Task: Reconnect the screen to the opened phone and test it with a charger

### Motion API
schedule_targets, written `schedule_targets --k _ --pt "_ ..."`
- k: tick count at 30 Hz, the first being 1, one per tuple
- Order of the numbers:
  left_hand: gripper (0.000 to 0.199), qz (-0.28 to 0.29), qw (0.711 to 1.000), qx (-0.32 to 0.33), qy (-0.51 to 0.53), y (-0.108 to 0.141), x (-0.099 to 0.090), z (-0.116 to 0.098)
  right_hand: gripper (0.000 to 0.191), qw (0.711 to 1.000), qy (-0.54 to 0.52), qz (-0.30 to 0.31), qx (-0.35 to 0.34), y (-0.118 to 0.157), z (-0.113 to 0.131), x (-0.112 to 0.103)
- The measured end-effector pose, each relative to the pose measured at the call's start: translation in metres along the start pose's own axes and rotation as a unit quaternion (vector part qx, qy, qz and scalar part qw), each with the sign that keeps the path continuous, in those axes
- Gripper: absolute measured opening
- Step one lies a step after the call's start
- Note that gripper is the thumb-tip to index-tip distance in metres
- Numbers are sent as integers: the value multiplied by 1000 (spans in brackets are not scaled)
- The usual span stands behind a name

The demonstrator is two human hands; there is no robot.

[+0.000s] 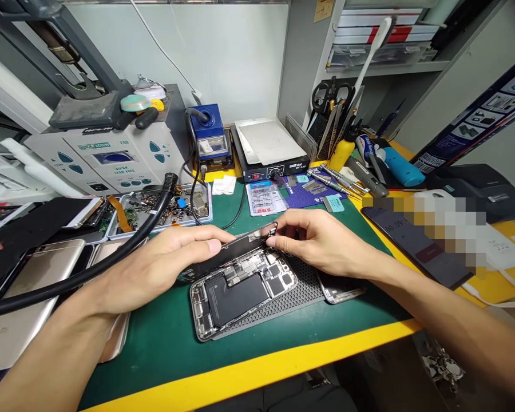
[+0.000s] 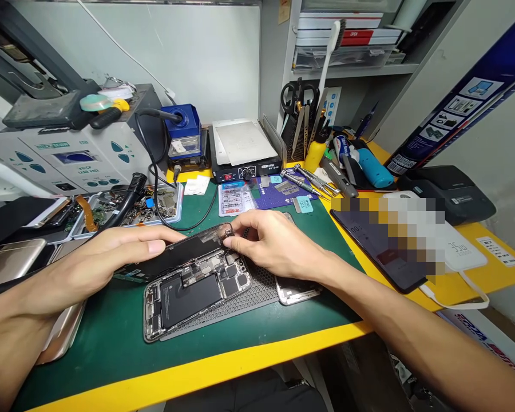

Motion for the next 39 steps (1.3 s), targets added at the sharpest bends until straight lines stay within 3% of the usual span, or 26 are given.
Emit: schedule_targets --k 18,27,33,39 --pt "42 -19 998 25 -60 1 -1 -2 19 1000 11 0 -3 2 0 -2" --pt "37 15 998 62 -6 -3 0 1 27 1000 3 -8 8 2 1 -2" --pt "33 35 998 39 30 0 0 -3 30 1000 -13 9 25 1 -3 -1" --pt "34 40 997 56 47 -1 0 0 34 999 -10 12 37 0 -3 -2"
Point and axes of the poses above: each hand's wrist, its own y-axis away from the middle knuckle, its own x-axis out of the palm, z = x × y, the point moved 5 cm from there along -y, towards the middle knuckle, and after that the axes turned 11 degrees about -z, right-handed, at the moved point
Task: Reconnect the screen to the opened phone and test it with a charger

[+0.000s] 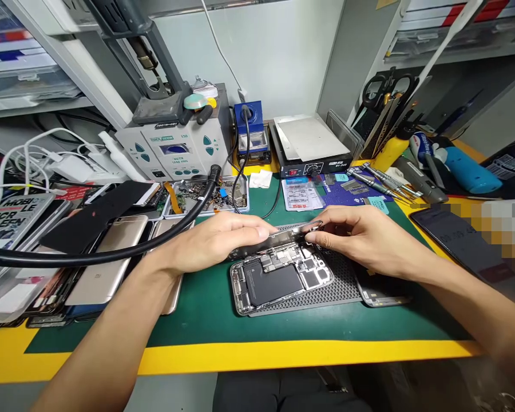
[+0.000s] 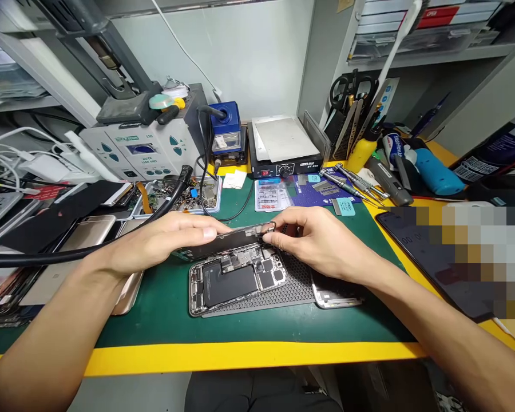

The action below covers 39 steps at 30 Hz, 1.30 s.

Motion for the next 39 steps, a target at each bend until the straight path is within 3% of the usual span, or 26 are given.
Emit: schedule_targets --k 6,20,39 --pt "35 13 1000 -4 -5 0 1 2 37 1000 -18 17 7 -1 2 0" --pt "37 -17 994 29 -108 2 -3 0 34 1000 -16 15 -17 -2 5 -1" --pt "34 -6 1000 5 -23 3 1 3 31 999 5 12 -50 -3 5 -2"
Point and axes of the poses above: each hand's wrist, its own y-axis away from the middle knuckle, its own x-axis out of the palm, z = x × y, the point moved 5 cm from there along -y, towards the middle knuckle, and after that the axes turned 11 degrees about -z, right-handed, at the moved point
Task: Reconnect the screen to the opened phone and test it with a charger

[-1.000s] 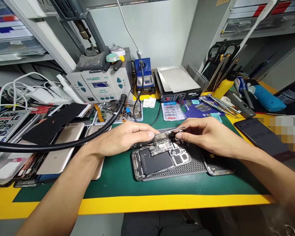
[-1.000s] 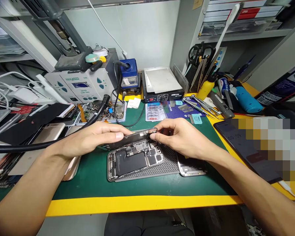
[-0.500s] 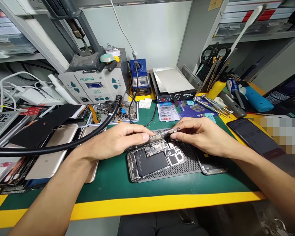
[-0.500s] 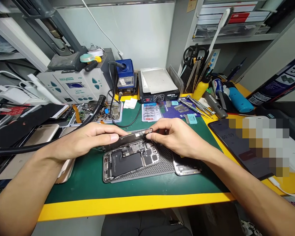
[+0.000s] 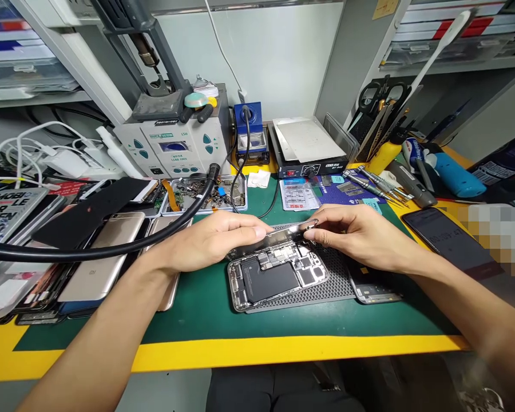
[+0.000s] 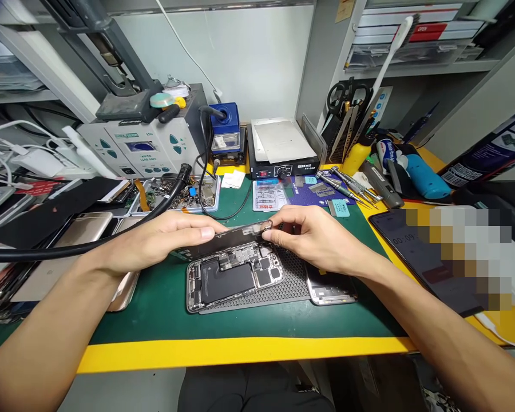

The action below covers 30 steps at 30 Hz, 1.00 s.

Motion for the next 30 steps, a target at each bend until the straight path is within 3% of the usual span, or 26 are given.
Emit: schedule_targets --k 30 --pt "34 -11 1000 26 -8 2 -2 0 38 999 7 -19 35 -1 -11 1"
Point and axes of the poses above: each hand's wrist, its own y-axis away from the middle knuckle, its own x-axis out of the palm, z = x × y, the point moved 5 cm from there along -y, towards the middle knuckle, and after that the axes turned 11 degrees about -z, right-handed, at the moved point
